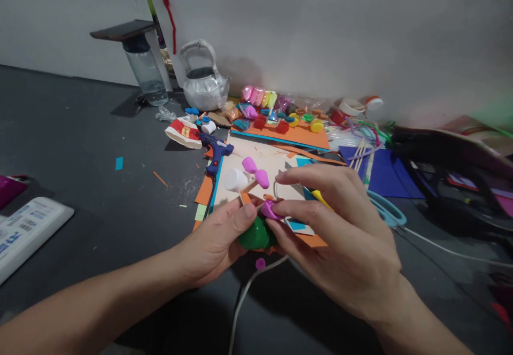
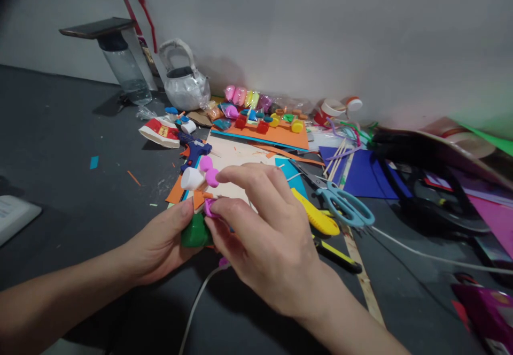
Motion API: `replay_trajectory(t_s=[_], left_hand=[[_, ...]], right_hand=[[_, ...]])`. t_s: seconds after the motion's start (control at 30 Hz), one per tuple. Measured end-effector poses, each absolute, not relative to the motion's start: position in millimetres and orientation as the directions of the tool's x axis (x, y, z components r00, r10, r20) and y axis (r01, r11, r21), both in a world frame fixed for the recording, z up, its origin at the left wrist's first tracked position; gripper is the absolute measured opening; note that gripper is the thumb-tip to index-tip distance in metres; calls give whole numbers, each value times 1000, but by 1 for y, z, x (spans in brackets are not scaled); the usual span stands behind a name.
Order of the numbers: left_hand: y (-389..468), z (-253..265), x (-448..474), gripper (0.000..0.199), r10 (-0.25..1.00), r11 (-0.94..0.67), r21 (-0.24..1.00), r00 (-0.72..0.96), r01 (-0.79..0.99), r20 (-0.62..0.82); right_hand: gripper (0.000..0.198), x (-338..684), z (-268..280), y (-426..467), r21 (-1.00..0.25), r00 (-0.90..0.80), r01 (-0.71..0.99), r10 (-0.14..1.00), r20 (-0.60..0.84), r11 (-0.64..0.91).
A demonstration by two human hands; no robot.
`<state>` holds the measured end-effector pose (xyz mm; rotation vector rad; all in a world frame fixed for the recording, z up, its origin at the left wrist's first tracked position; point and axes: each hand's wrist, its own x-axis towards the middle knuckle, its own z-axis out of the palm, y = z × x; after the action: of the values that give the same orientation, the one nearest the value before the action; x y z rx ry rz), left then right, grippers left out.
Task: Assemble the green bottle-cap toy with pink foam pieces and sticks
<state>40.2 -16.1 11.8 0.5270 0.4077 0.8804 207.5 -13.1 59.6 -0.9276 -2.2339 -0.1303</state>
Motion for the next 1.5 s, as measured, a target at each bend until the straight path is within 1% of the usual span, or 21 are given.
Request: replay_trajectory(t_s=[0.1, 0.17, 0.27, 0.33, 0.37, 0.4, 0.47, 0.53, 0.6, 0.67, 0.7, 0.77, 0.83, 0.9, 1.0, 1.1, 1.2, 1.33, 1.4, 1.5], left_hand=[[-16, 12, 40, 29, 804, 536, 577, 580, -616, -128], [-15, 13, 39, 29, 799, 557, 559, 579, -614, -159], [-14, 15, 37, 29, 791, 590, 523, 571, -615, -220], [-12, 17, 36, 30, 787, 600, 509, 569, -617, -238], [-11, 19, 35, 31, 788, 600, 507, 568, -619, -239], [-9, 20, 35, 32, 791, 597, 507, 561, -622, -243], [-5, 23, 34, 32, 806, 584, 504, 526, -636, -271], [-2, 25, 33, 31, 823, 567, 499, 473, -655, -314], [1, 26, 32, 29, 836, 548, 491, 422, -677, -352], [2, 27, 31, 27, 847, 528, 485, 388, -698, -363], [2, 27, 31, 25, 851, 521, 481, 381, -705, -363], [1, 27, 30, 20, 847, 526, 473, 389, -707, -361], [0, 26, 30, 17, 835, 547, 468, 411, -695, -366], [-1, 26, 30, 19, 829, 557, 457, 427, -694, -361], [-2, 26, 30, 26, 823, 567, 429, 453, -703, -343], [-3, 26, 31, 27, 812, 582, 404, 475, -706, -339], [-3, 26, 32, 24, 802, 594, 397, 477, -700, -358], [-3, 25, 34, 19, 800, 594, 384, 472, -706, -371], [-3, 25, 35, 22, 793, 601, 354, 480, -717, -374], [-4, 28, 35, 28, 765, 635, 294, 526, -715, -372]], right_hand=[[15, 206, 59, -13, -150, -493, 657, 572, 655, 739], [16, 207, 59, -14, -155, -493, 654, 572, 656, 741], [26, 211, 59, -15, -223, -473, 636, 601, 644, 739], [36, 216, 61, -15, -290, -422, 623, 624, 658, 727], [37, 219, 62, -14, -317, -385, 627, 636, 669, 712], [36, 222, 63, -13, -335, -343, 640, 648, 680, 691], [27, 229, 65, -8, -345, -282, 685, 670, 686, 642], [16, 235, 64, -4, -331, -279, 733, 707, 650, 594], [8, 241, 58, -1, -321, -330, 757, 758, 563, 569], [8, 247, 47, 0, -307, -406, 759, 786, 466, 574], [9, 250, 41, 0, -278, -444, 764, 787, 429, 583], [15, 260, 30, -2, -162, -492, 804, 794, 358, 572], [23, 275, 23, -5, -20, -420, 891, 841, 341, 453], [25, 294, 21, -9, 63, -331, 942, 883, 334, 330], [24, 322, 24, -14, 75, -193, 981, 900, 391, 178], [28, 339, 23, -13, 102, -124, 990, 927, 354, 93], [27, 342, 17, -6, 103, -135, 989, 948, 288, 110], [23, 334, 3, 5, 60, -207, 978, 956, 209, 198], [24, 330, -3, 9, 46, -226, 974, 950, 216, 222], [26, 326, -8, 10, 23, -221, 974, 933, 283, 223]])
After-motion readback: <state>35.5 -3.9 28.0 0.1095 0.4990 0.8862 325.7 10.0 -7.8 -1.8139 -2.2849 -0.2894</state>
